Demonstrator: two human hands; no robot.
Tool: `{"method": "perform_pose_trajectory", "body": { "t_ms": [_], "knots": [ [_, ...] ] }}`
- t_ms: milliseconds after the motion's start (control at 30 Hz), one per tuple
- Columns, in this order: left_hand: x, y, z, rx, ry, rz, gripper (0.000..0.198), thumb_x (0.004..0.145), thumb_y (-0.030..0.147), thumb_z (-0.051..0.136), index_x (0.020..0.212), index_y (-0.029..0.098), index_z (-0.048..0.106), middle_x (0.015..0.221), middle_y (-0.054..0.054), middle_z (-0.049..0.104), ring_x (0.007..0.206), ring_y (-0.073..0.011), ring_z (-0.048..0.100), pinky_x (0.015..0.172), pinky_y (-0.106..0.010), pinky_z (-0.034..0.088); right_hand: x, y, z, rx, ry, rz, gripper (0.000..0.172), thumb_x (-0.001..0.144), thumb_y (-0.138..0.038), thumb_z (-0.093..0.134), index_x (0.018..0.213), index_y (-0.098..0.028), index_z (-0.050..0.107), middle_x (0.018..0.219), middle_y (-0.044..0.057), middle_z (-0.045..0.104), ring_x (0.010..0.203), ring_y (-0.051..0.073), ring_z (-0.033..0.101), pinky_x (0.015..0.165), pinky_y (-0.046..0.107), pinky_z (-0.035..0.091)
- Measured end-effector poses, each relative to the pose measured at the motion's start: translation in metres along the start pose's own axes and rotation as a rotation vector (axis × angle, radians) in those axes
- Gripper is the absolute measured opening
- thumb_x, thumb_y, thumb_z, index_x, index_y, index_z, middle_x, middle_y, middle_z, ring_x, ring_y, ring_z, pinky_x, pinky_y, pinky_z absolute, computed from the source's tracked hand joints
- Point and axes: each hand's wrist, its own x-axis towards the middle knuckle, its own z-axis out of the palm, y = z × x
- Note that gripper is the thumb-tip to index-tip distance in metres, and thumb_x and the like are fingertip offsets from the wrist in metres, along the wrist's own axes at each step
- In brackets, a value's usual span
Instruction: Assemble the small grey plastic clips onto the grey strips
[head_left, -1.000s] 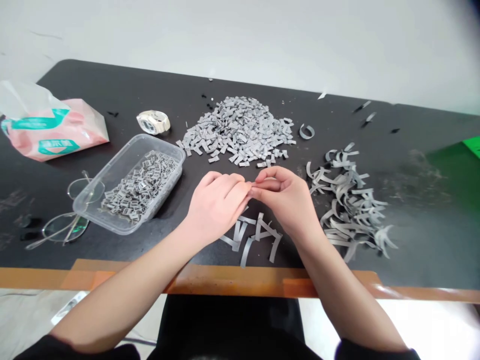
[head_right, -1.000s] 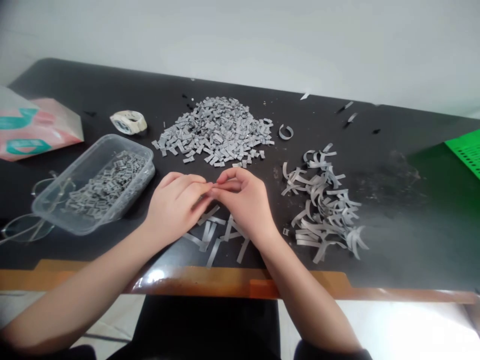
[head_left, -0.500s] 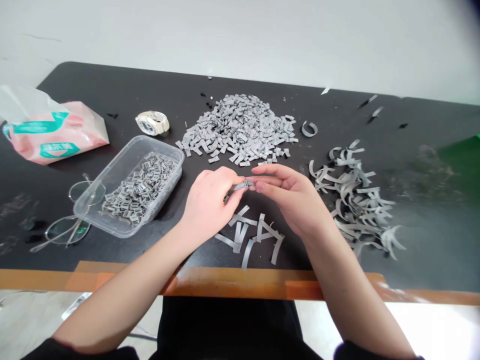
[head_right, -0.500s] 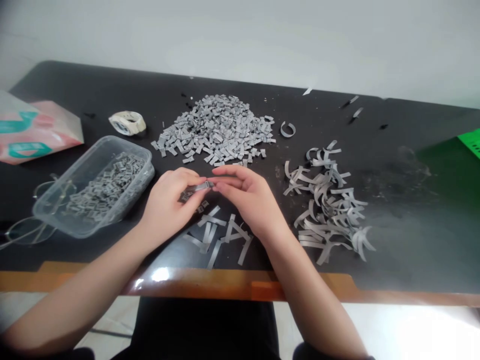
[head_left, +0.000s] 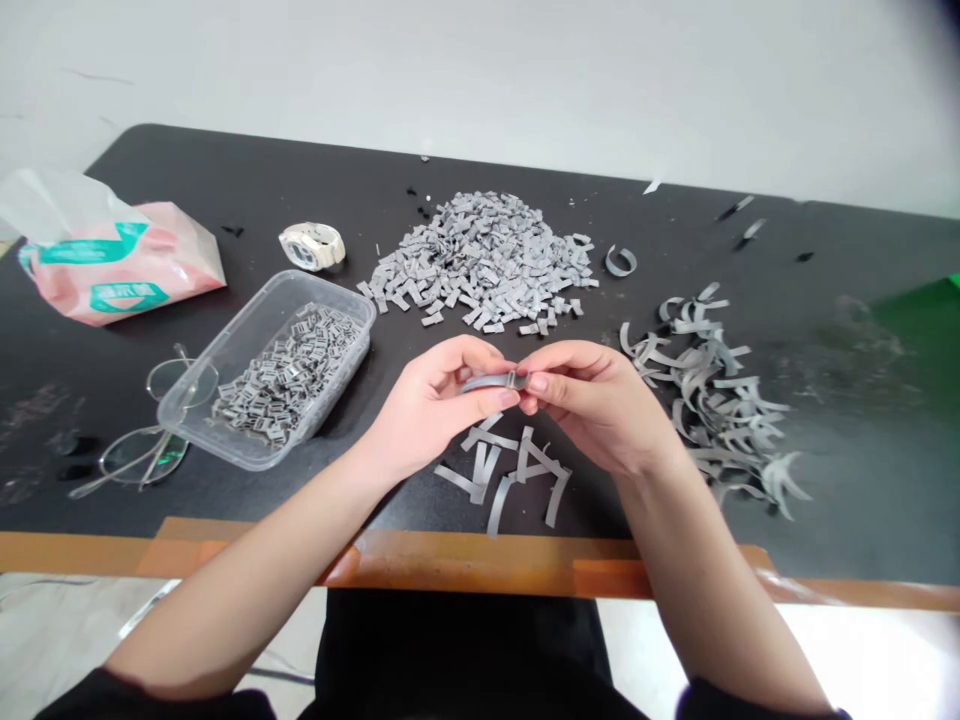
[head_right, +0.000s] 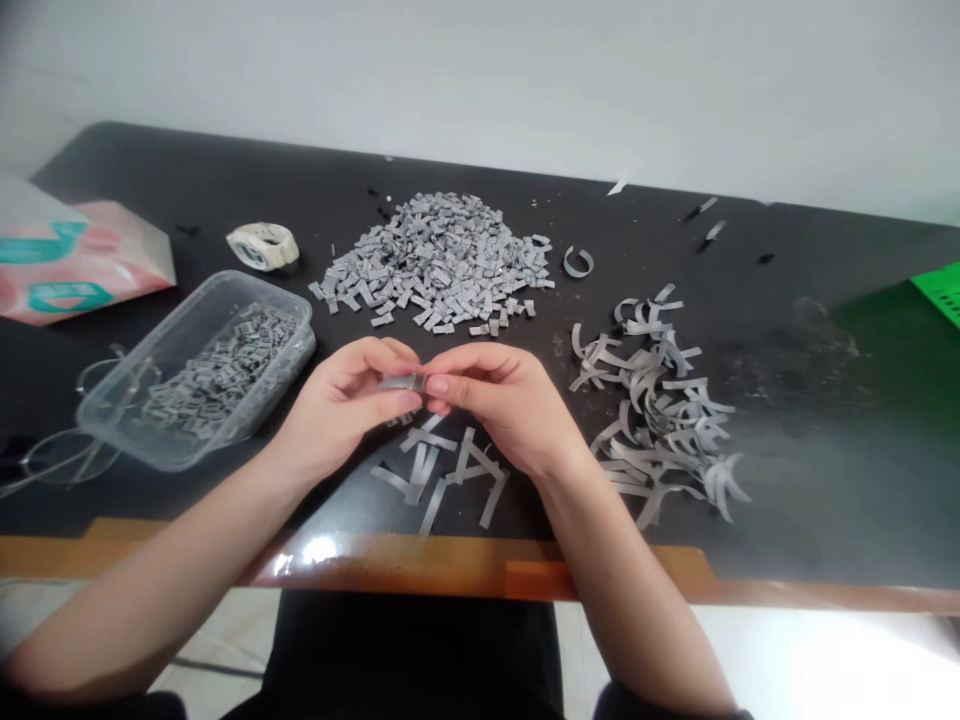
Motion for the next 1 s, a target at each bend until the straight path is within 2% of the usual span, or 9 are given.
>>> {"method": "perform_pose_trajectory", "body": {
  "t_ms": [200,400,600,700,833,933,1000],
  "knots": [
    [0.0,0.002,0.003,-0.076,-0.013,-0.007,0.029,0.078,0.033,0.085,0.079,0.02,0.059,0.085,0.001,0.067,0.074,-0.0131,0.069,0.072,-0.031,0.06,-0.003,-0.007,0.004,-0.03,-0.008,0.023,0.022,0.064,-0.033,0.094,0.071,-0.022,0.077,0.059,-0.004,0.065,0.056,0.011,0.056,0.06,0.027,0.05],
    [-0.001,0.001,0.006,-0.184,-0.087,-0.111,0.034,0.078,0.044,0.084,0.081,0.022,0.058,0.08,0.0,0.072,0.073,-0.0198,0.075,0.077,-0.043,0.063,-0.004,-0.008,0.002,0.002,-0.03,0.057,0.029,0.064,-0.026,0.094,0.079,-0.021,0.069,0.064,-0.005,0.066,0.055,0.009,0.057,0.056,0.024,0.047],
    [0.001,0.001,0.003,-0.108,-0.117,-0.05,0.025,0.083,0.032,0.08,0.082,0.021,0.058,0.081,0.001,0.073,0.071,-0.0173,0.074,0.074,-0.036,0.06,-0.001,-0.003,0.0,0.051,-0.039,0.059,0.029,0.066,-0.024,0.094,0.079,-0.02,0.068,0.064,-0.005,0.068,0.057,0.008,0.059,0.058,0.022,0.049],
    [0.001,0.002,-0.001,0.075,-0.05,-0.03,0.019,0.081,0.027,0.078,0.08,0.02,0.061,0.078,0.001,0.072,0.07,-0.016,0.071,0.069,-0.031,0.056,0.001,0.001,-0.001,0.06,-0.008,0.045,0.03,0.062,-0.019,0.095,0.076,-0.019,0.068,0.064,-0.005,0.069,0.057,0.008,0.059,0.059,0.022,0.05],
    [0.0,0.002,-0.004,0.584,0.058,0.074,0.01,0.082,0.024,0.074,0.078,0.019,0.066,0.08,0.0,0.072,0.077,-0.0166,0.067,0.072,-0.029,0.049,0.003,0.006,-0.002,-0.077,0.117,-0.016,0.026,0.063,-0.018,0.093,0.077,-0.018,0.07,0.066,-0.003,0.072,0.059,0.009,0.063,0.062,0.022,0.052],
    [-0.001,-0.002,-0.004,0.922,0.073,0.2,0.009,0.087,0.022,0.07,0.078,0.02,0.067,0.083,0.0,0.074,0.077,-0.0173,0.066,0.076,-0.031,0.046,0.002,0.009,-0.003,-0.199,0.163,-0.023,0.02,0.072,-0.021,0.087,0.085,-0.019,0.072,0.073,-0.001,0.076,0.07,0.012,0.071,0.072,0.025,0.056],
    [-0.001,-0.004,-0.004,1.074,0.065,0.28,0.011,0.091,0.022,0.066,0.08,0.019,0.067,0.083,0.0,0.075,0.074,-0.0175,0.065,0.075,-0.033,0.044,0.002,0.012,-0.002,-0.254,0.162,-0.032,0.021,0.072,-0.021,0.086,0.088,-0.02,0.073,0.081,0.0,0.079,0.079,0.015,0.074,0.079,0.028,0.057]
  ]
}}
